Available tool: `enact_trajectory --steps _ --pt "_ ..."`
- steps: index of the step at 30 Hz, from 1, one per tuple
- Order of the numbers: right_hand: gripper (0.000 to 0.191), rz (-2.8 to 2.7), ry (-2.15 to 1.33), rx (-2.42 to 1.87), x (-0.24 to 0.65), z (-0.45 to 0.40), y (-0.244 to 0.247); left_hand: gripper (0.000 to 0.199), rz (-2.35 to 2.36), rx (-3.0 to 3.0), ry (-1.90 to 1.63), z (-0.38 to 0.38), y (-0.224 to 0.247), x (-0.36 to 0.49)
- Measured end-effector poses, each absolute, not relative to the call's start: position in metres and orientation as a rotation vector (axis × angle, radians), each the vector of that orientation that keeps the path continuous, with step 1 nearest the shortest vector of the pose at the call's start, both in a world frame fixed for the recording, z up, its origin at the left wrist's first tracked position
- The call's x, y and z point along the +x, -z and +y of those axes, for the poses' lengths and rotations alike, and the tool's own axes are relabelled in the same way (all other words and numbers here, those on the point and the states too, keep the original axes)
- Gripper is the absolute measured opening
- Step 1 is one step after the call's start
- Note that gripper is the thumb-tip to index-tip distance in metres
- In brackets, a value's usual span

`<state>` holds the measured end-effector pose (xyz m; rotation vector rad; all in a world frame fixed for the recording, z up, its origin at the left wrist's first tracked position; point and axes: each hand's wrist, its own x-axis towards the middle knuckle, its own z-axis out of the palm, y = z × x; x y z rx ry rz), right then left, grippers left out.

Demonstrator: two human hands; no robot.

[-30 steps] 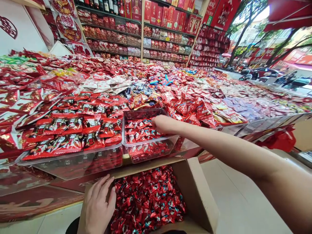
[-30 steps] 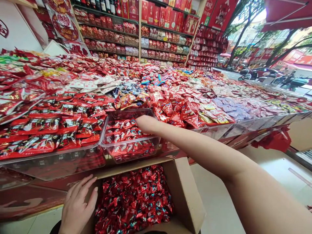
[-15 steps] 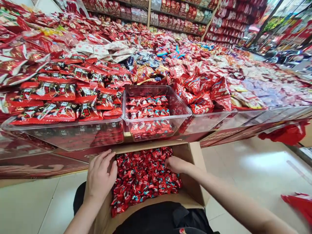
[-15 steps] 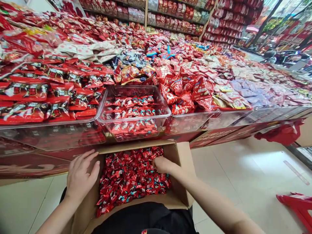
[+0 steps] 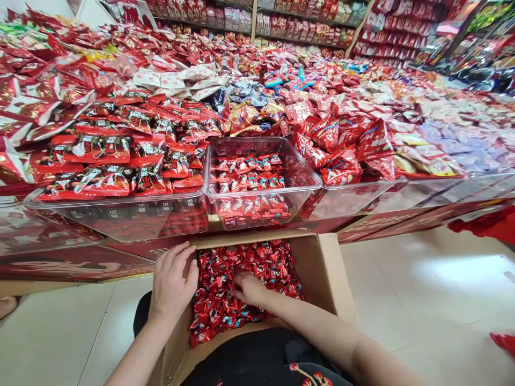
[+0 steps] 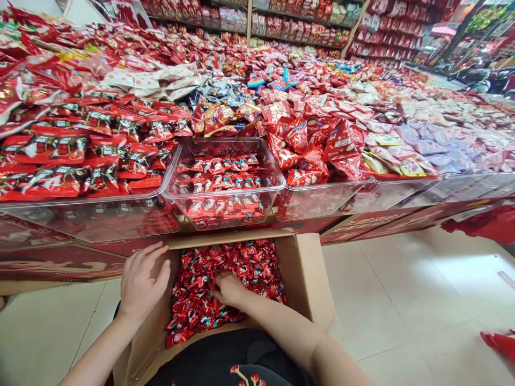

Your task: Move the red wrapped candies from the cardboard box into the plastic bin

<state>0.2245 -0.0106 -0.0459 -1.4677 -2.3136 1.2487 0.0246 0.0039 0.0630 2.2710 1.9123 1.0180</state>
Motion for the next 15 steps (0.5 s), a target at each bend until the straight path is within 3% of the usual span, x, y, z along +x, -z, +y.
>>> enact_trajectory --steps 3,8,12,15 --pt "0.01 -2.172 -1.361 -1.445 0.224 -0.011 0.045 0.028 1.868 2.18 -1.062 0.003 -0.062 0.021" --pt "0.013 -1.892 -1.511 -1.484 0.241 -0.01 0.016 0.025 1.666 1.916 -1.069 -0.016 -0.069 0.04" --pt "0.017 -1.563 -1.645 -1.387 0.25 -0.012 -0.02 0.046 1.404 1.583 -0.864 -0.036 -0.07 0.081" --pt "0.017 -1.393 -1.683 -1.298 0.258 -0.019 -0.046 0.026 1.272 1.341 -0.753 -0.042 -0.068 0.099"
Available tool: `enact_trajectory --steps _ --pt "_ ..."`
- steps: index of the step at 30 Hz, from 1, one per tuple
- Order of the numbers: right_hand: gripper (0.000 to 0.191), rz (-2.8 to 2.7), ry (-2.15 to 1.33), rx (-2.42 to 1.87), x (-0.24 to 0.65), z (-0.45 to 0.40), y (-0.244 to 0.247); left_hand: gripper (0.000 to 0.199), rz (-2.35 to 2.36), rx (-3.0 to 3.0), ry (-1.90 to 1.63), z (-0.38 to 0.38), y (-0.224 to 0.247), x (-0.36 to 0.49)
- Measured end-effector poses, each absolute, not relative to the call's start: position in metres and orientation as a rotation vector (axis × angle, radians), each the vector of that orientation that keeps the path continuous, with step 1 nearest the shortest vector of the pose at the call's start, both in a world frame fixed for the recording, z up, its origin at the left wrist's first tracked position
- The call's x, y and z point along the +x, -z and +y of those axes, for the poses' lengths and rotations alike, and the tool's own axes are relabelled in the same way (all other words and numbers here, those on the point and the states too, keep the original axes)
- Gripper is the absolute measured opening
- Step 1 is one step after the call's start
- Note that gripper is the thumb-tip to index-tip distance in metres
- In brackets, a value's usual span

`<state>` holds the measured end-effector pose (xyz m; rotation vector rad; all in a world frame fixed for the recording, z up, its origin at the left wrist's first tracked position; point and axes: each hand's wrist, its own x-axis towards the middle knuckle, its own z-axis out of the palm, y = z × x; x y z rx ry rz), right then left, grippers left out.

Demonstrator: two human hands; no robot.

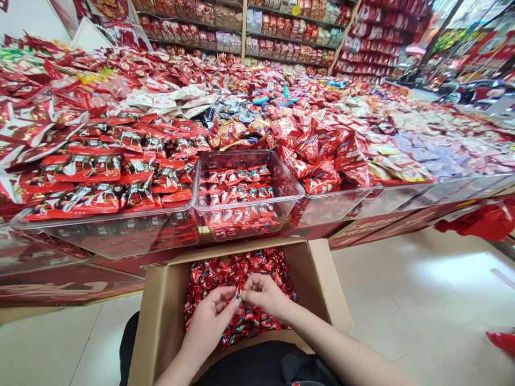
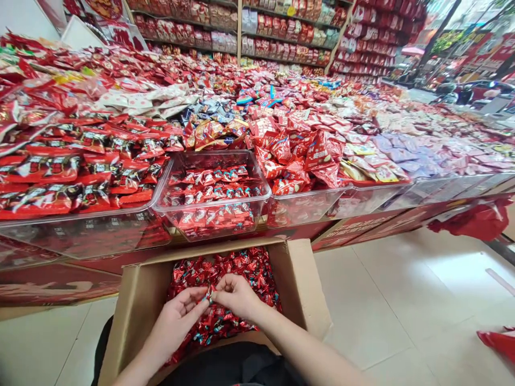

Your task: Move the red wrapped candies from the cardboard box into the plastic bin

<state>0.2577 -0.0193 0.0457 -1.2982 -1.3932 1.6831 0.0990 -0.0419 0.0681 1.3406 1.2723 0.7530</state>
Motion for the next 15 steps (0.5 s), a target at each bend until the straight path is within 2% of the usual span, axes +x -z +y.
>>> enact_trajectory --steps 2,5,6,10,15 --pt "0.014 -1.576 -1.507 -1.249 0.265 -0.026 -0.063 0.019 1.232 1.222 -0.724 -0.041 -0.07 0.101" --pt "0.037 -2.048 -1.115 -1.016 0.277 -0.033 -0.088 0.021 1.166 1.097 -0.686 -0.038 -0.082 0.097" --pt "0.038 -2.193 -0.996 -0.933 0.28 -0.035 -0.095 0.023 1.138 1.069 -0.669 -0.038 -0.088 0.097" --pt "0.021 -2.509 -0.583 -0.779 0.287 -0.034 -0.118 0.033 1.054 0.941 -0.588 -0.041 -0.116 0.098" --pt "0.019 -2.575 -0.242 -0.709 0.303 -0.019 -0.175 0.039 1.192 1.101 -0.695 -0.035 -0.141 0.083"
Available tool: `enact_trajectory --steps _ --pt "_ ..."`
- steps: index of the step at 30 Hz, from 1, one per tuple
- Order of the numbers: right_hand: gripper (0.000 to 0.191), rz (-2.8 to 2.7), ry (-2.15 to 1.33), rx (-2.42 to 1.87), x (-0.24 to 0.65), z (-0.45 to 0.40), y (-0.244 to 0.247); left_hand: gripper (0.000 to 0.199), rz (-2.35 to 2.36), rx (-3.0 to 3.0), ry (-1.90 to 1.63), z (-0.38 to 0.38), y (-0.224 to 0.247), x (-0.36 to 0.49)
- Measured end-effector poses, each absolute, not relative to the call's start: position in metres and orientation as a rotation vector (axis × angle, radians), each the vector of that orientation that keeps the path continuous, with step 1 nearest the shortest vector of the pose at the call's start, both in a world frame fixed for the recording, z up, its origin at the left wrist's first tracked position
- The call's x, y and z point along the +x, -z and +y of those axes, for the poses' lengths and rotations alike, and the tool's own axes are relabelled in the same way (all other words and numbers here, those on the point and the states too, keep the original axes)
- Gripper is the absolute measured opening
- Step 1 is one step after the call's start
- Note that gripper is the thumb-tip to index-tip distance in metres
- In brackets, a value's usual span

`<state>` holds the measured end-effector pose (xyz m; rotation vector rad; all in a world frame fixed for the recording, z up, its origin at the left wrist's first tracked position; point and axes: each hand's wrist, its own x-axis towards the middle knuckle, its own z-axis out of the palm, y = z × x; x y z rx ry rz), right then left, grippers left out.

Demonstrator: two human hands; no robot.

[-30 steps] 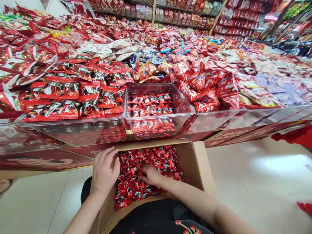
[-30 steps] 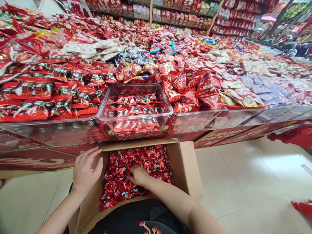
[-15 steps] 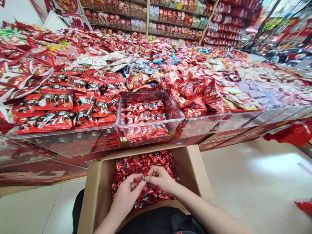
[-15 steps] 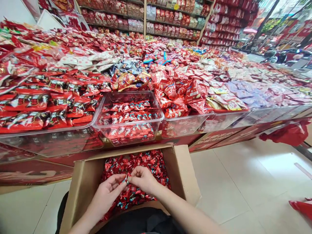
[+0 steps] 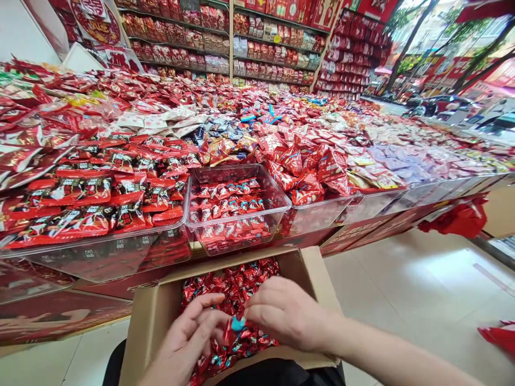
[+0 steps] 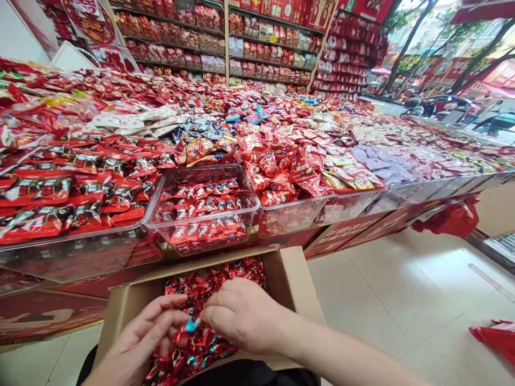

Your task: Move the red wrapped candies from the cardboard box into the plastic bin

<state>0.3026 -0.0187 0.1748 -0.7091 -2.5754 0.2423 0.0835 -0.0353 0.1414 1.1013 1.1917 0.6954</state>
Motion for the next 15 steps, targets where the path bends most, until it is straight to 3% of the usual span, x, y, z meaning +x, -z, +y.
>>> enact_trajectory --steps 5,8,11,15 --pt "0.019 -2.476 0.23 -1.115 0.321 0.03 -0.267 0.039 1.685 1.555 -0.945 -0.008 -0.139 0.038" --pt "0.02 -2.626 0.303 -1.399 0.315 0.07 -0.305 0.037 1.852 1.745 -0.939 0.007 -0.119 0.016" --pt "0.016 -2.883 0.245 -1.598 0.297 0.108 -0.314 0.031 1.856 1.896 -0.947 0.012 -0.091 0.005" --pt "0.026 -3.18 0.178 -1.719 0.274 0.139 -0.3 0.026 1.946 1.944 -1.106 0.007 -0.064 0.002"
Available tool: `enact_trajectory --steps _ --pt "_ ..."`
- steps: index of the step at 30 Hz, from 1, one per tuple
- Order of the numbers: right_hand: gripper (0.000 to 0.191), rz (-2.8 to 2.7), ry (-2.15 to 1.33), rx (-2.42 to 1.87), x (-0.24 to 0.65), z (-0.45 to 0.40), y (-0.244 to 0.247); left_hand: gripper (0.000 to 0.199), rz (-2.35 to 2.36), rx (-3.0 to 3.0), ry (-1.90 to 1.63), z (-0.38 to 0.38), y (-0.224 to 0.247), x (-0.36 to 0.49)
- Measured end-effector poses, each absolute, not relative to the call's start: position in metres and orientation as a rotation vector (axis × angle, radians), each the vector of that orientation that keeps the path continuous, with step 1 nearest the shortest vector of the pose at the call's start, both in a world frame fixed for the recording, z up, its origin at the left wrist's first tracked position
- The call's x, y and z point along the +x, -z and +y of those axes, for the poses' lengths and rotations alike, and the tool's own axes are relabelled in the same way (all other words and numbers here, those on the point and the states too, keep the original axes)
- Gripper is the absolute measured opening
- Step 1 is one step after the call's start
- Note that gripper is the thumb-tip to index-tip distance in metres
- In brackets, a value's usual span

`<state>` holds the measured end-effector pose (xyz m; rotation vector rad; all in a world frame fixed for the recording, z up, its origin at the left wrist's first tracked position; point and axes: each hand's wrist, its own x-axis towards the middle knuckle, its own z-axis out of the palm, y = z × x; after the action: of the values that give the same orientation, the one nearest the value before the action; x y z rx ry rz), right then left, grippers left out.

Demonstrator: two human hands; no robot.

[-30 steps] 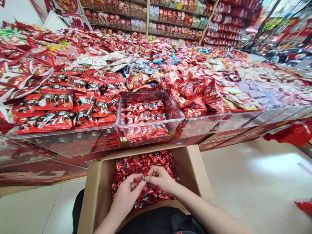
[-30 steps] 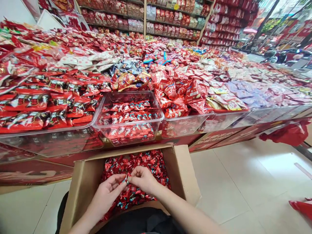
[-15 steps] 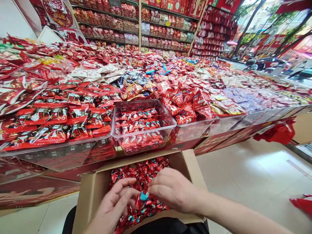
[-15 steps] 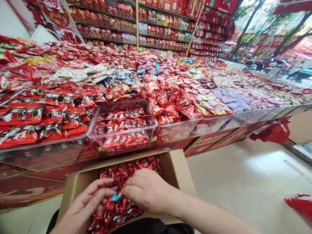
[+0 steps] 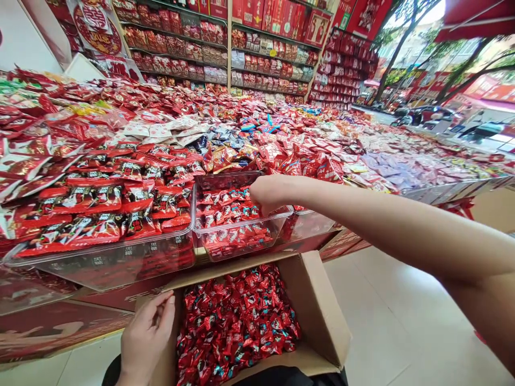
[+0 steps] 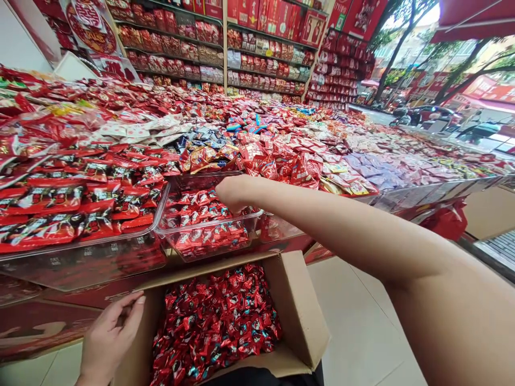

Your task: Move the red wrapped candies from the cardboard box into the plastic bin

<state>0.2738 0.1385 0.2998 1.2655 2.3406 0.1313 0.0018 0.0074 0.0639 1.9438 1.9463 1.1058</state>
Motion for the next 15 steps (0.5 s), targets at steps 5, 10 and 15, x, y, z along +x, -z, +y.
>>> enact_trajectory --steps 5,10,15 --pt "0.03 2.244 -0.114 1.189 0.266 0.146 -0.28 0.023 1.896 2.031 -1.188 0.005 -0.057 0.002" --pt "0.031 2.259 -0.126 1.244 0.268 0.146 -0.271 0.024 1.875 2.07 -1.221 0.007 -0.058 0.001" --pt "0.027 2.168 -0.051 1.13 0.264 0.15 -0.267 0.021 1.889 2.083 -1.199 0.006 -0.059 0.002"
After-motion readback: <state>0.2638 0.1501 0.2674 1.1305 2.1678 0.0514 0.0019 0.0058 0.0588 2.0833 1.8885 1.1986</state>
